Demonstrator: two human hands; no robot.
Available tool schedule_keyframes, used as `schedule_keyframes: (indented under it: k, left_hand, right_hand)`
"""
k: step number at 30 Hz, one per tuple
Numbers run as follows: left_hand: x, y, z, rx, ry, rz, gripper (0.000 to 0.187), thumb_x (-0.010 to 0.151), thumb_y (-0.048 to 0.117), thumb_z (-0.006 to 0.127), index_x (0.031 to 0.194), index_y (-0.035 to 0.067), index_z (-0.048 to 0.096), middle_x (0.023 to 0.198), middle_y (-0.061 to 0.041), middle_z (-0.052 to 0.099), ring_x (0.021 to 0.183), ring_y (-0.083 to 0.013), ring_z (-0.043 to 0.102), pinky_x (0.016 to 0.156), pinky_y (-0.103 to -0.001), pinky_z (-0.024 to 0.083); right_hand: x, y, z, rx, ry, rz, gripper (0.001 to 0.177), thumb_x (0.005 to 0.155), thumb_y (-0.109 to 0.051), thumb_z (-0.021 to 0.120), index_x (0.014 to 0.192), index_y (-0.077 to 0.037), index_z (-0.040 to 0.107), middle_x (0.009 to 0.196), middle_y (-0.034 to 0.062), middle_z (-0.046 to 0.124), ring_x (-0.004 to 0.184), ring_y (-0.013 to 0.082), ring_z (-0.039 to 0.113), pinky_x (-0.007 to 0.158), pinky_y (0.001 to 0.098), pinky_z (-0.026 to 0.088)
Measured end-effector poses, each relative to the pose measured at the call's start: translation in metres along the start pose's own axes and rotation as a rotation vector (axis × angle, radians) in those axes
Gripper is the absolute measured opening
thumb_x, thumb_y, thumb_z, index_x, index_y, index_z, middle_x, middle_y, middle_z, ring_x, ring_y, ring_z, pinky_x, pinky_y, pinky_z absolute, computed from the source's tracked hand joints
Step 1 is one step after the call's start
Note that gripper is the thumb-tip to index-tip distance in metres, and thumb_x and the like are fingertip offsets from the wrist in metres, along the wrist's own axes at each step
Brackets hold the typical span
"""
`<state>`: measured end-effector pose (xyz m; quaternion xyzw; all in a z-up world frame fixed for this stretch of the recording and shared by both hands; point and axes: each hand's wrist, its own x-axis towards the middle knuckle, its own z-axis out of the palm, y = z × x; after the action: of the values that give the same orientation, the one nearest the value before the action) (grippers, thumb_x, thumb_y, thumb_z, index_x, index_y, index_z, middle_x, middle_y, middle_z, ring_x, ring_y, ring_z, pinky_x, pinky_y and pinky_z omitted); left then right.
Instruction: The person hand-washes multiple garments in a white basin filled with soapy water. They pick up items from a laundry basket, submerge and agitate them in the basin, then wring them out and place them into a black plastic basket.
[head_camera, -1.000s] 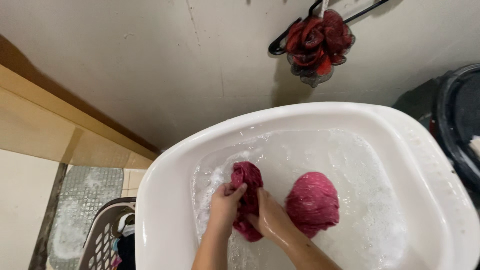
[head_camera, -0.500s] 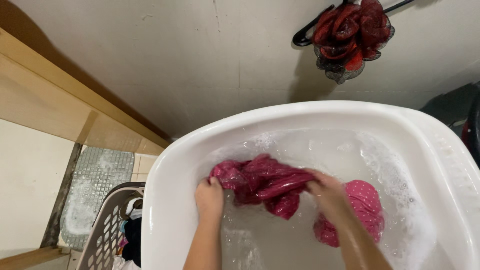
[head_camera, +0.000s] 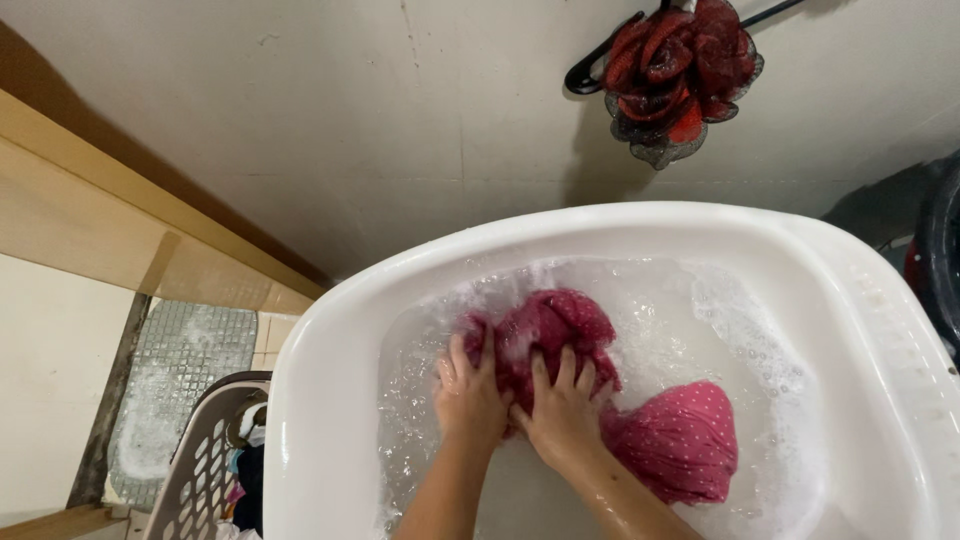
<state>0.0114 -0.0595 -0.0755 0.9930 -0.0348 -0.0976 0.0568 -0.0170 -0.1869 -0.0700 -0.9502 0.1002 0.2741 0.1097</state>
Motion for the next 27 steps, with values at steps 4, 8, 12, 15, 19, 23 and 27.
schedule_keyframes:
  k: [4, 8, 12, 15, 19, 23, 27]
  left_hand:
    - [0.007, -0.003, 0.037, -0.183, -0.292, -0.088, 0.082, 0.084, 0.04, 0.077, 0.15, 0.009, 0.039, 0.163, -0.012, 0.029, 0.13, -0.0337, 0.043, 0.103, -0.046, 0.046]
    - [0.013, 0.002, 0.054, -0.809, -0.173, -0.214, 0.051, 0.085, 0.051, 0.078, 0.116, 0.012, 0.07, 0.132, -0.019, 0.06, 0.122, -0.034, 0.055, 0.106, -0.043, 0.049]
    - [0.014, 0.019, 0.04, -2.091, -0.449, -0.655, 0.059, 0.082, 0.048, 0.068, 0.124, 0.008, 0.065, 0.115, -0.019, 0.07, 0.1, -0.0324, 0.07, 0.083, -0.045, 0.06]
    - [0.008, 0.026, 0.022, -2.349, -0.589, -0.544, 0.051, 0.08, 0.041, 0.068, 0.12, 0.009, 0.068, 0.111, -0.015, 0.072, 0.096, -0.0278, 0.072, 0.08, -0.04, 0.062]
    - [0.011, 0.029, -0.007, -2.116, -0.369, -0.457, 0.037, 0.094, 0.029, 0.074, 0.115, -0.002, 0.067, 0.101, -0.02, 0.065, 0.085, -0.0315, 0.064, 0.066, -0.041, 0.053]
    - [0.01, 0.033, -0.021, -1.279, -0.085, -0.534, 0.044, 0.094, 0.043, 0.067, 0.112, 0.002, 0.066, 0.112, -0.018, 0.07, 0.097, -0.0313, 0.067, 0.08, -0.042, 0.057]
    - [-0.012, 0.019, -0.003, -0.439, -0.028, -0.158, 0.063, 0.088, 0.05, 0.068, 0.144, 0.027, 0.049, 0.145, -0.015, 0.042, 0.132, -0.0419, 0.041, 0.106, -0.058, 0.036]
  right_hand:
    - [0.039, 0.014, 0.036, 0.041, 0.145, 0.107, 0.056, 0.091, -0.031, 0.066, 0.141, -0.013, 0.048, 0.136, 0.0178, 0.04, 0.119, 0.0336, 0.037, 0.101, 0.0531, 0.035]
    - [0.067, 0.049, 0.055, 0.209, 0.274, 0.102, 0.046, 0.09, -0.024, 0.066, 0.131, -0.007, 0.056, 0.12, 0.014, 0.051, 0.105, 0.0262, 0.047, 0.092, 0.0449, 0.043]
    - [0.046, 0.061, 0.036, 0.939, 0.127, -0.051, 0.036, 0.089, -0.017, 0.066, 0.121, -0.001, 0.065, 0.104, 0.0103, 0.062, 0.09, 0.0188, 0.058, 0.082, 0.0366, 0.052]
    - [0.009, 0.043, 0.013, 1.572, -0.089, -0.301, 0.03, 0.088, -0.011, 0.066, 0.114, 0.003, 0.071, 0.093, 0.0074, 0.07, 0.079, 0.0132, 0.066, 0.076, 0.0304, 0.058]
    - [-0.009, 0.019, -0.014, 0.738, 0.345, -0.328, 0.043, 0.083, -0.035, 0.076, 0.11, -0.004, 0.064, 0.093, 0.0028, 0.069, 0.062, 0.0173, 0.064, 0.061, 0.034, 0.055]
    - [0.009, 0.042, 0.001, 0.431, 0.428, -0.173, 0.051, 0.091, -0.049, 0.067, 0.123, -0.011, 0.054, 0.109, 0.0107, 0.066, 0.096, 0.0244, 0.065, 0.085, 0.0457, 0.053]
    - [0.03, 0.065, 0.076, -0.138, 0.389, -0.218, 0.096, 0.086, -0.038, 0.071, 0.159, -0.017, 0.013, 0.138, 0.0236, 0.041, 0.126, 0.043, 0.045, 0.101, 0.0641, 0.04]
